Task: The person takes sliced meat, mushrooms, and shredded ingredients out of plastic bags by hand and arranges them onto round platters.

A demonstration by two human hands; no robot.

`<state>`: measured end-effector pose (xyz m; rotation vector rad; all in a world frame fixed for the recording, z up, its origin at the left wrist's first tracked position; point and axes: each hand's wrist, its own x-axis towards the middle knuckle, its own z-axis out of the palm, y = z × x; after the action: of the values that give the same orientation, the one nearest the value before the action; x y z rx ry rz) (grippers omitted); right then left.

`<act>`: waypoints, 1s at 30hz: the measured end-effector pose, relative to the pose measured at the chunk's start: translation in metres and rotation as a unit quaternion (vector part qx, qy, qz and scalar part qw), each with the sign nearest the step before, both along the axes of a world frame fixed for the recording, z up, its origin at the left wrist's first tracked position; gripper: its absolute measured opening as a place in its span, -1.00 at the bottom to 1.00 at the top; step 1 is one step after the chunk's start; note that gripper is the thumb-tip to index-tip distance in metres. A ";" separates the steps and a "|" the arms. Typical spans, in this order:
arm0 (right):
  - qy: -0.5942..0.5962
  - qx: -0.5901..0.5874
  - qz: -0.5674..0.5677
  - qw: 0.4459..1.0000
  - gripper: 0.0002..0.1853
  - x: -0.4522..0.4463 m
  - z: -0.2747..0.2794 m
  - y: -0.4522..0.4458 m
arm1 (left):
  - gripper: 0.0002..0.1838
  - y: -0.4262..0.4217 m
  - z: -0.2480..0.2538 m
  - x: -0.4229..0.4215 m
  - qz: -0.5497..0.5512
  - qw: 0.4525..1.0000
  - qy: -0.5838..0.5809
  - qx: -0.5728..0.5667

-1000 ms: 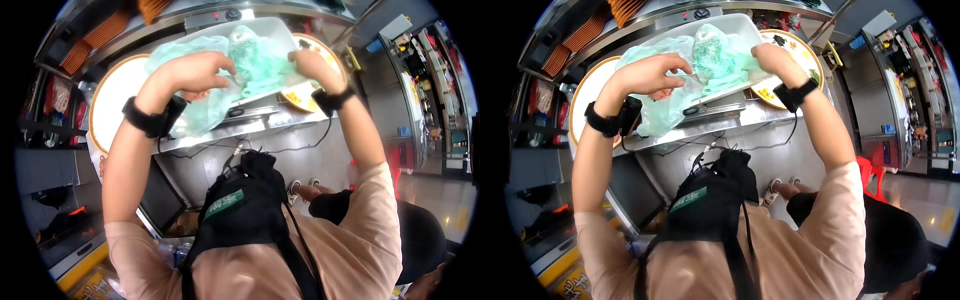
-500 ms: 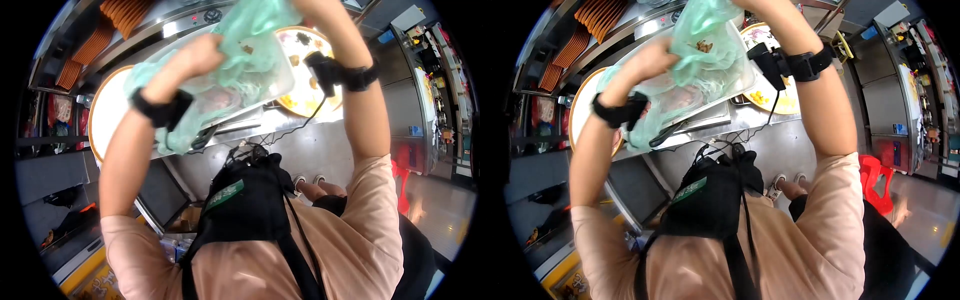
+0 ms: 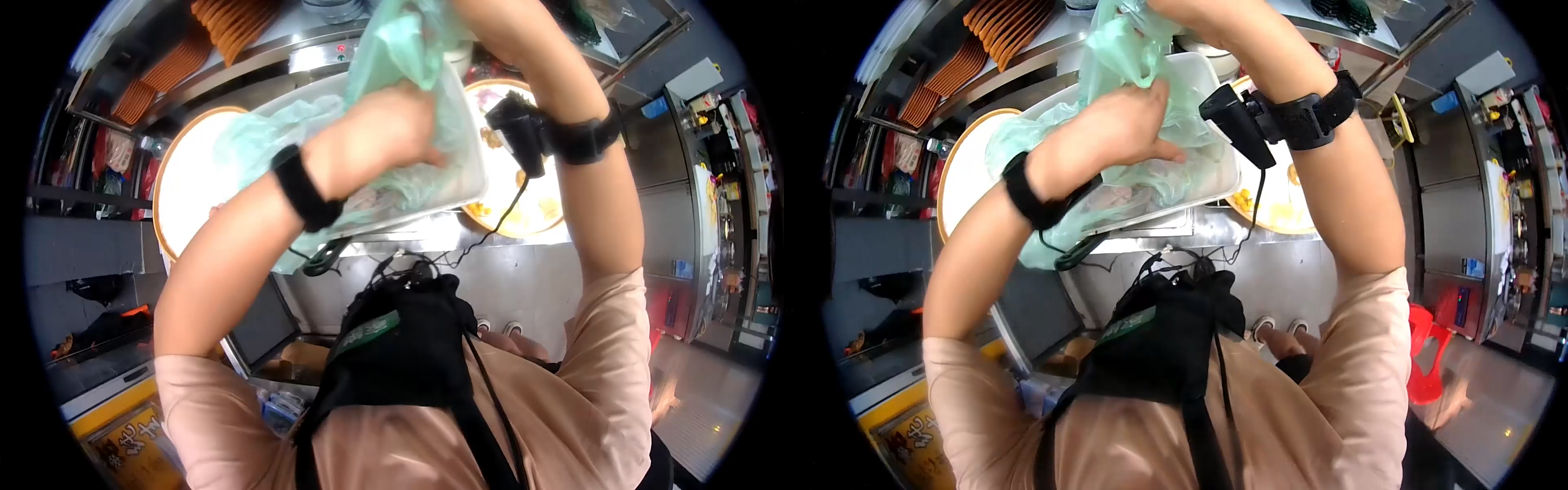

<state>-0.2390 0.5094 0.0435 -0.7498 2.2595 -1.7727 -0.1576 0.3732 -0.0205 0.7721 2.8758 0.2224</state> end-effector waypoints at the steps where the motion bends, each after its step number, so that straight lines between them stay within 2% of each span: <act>1: 0.003 0.000 0.003 1.000 -0.78 0.000 0.003 -0.001 | -0.47 -0.006 -0.007 -0.007 0.028 0.998 -0.054 -0.031; 3: -0.075 -0.056 0.035 0.995 -0.82 0.003 0.007 0.000 | -0.51 -0.018 -0.030 -0.014 0.011 0.977 -0.163 -0.139; 5: -0.073 -0.068 0.013 0.995 -0.86 0.007 0.011 0.007 | -0.57 -0.025 -0.032 -0.003 -0.059 0.958 -0.212 -0.186; 6: -0.104 -0.072 0.028 0.992 -0.86 0.004 0.012 0.016 | -0.61 -0.030 -0.014 0.014 -0.083 0.968 -0.207 -0.111; 7: -0.135 -0.076 0.043 0.987 -0.86 0.000 0.012 0.024 | -0.62 -0.029 0.009 0.025 -0.104 0.962 -0.224 -0.117; 8: -0.108 -0.056 0.021 0.992 -0.87 -0.003 0.012 0.027 | -0.61 -0.029 0.020 0.032 -0.115 0.956 -0.233 -0.133; 9: -0.120 -0.083 0.042 0.988 -0.91 -0.012 0.007 0.032 | -0.60 -0.030 0.028 0.038 -0.124 0.951 -0.242 -0.149; 11: -0.137 -0.176 0.080 0.971 -0.78 -0.010 0.009 0.041 | -0.57 -0.023 0.039 0.049 -0.094 0.957 -0.226 -0.153; 12: -0.116 -0.226 0.128 0.959 -0.56 -0.008 0.008 0.042 | -0.54 -0.021 0.042 0.051 -0.070 0.963 -0.209 -0.155; 13: -0.114 -0.238 0.186 0.946 -0.43 -0.005 0.010 0.041 | -0.54 -0.025 0.037 0.052 -0.064 0.964 -0.208 -0.154; 14: -0.140 -0.273 0.169 0.937 -0.40 0.002 0.013 0.043 | -0.51 -0.030 0.027 0.052 -0.120 0.974 -0.152 -0.118; 15: -0.066 -0.243 0.132 0.959 -0.40 0.020 0.016 0.042 | -0.47 -0.035 0.019 0.051 -0.174 0.977 -0.094 -0.082; 16: 0.006 -0.208 0.087 0.974 -0.39 0.038 0.018 0.041 | -0.47 -0.037 0.017 0.050 -0.167 0.978 -0.092 -0.081; 17: 0.182 -0.150 -0.008 0.972 -0.55 0.047 0.008 0.039 | -0.44 -0.038 0.014 0.049 -0.169 0.980 -0.072 -0.077; 18: 0.333 -0.076 -0.146 0.928 -0.68 0.056 -0.003 0.036 | -0.42 -0.041 0.015 0.048 -0.171 0.981 -0.050 -0.074; 20: 0.357 -0.083 -0.137 0.920 -0.70 0.083 0.012 0.059 | -0.42 -0.051 0.024 0.044 -0.157 0.983 -0.045 -0.087; 22: 0.301 -0.049 0.033 0.952 -0.76 0.092 0.021 0.056 | -0.44 -0.063 0.021 0.040 -0.153 0.983 -0.011 -0.097; 23: 0.284 0.020 0.142 0.948 -0.77 0.088 0.012 0.047 | -0.44 -0.065 0.020 0.035 -0.151 0.984 -0.014 -0.094; 24: 0.261 0.090 0.248 0.929 -0.77 0.084 0.003 0.038 | -0.41 -0.062 0.027 0.029 -0.125 0.978 -0.087 -0.142; 25: 0.293 0.174 0.299 0.891 -0.77 0.076 -0.014 0.015 | -0.38 -0.058 0.035 0.025 -0.098 0.964 -0.156 -0.190; 26: 0.297 0.198 0.263 0.896 -0.77 0.068 -0.037 0.001 | -0.38 -0.052 0.042 0.023 -0.024 0.961 -0.212 -0.173; 27: 0.303 0.223 0.228 0.898 -0.77 0.056 -0.061 -0.009 | -0.38 -0.049 0.043 0.020 -0.025 0.963 -0.207 -0.173; 29: 0.253 0.331 0.212 0.884 -0.73 0.023 -0.099 -0.020 | -0.47 -0.049 0.035 0.011 0.106 0.956 -0.251 -0.107; 30: 0.253 0.335 0.214 0.882 -0.73 0.021 -0.104 -0.021 | -0.33 -0.046 0.029 0.004 -0.020 0.953 -0.212 -0.217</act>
<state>-0.2184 0.4881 -0.0602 -1.4990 2.4770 -0.5577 -0.1532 0.3267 0.0086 0.6056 2.3725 -0.2207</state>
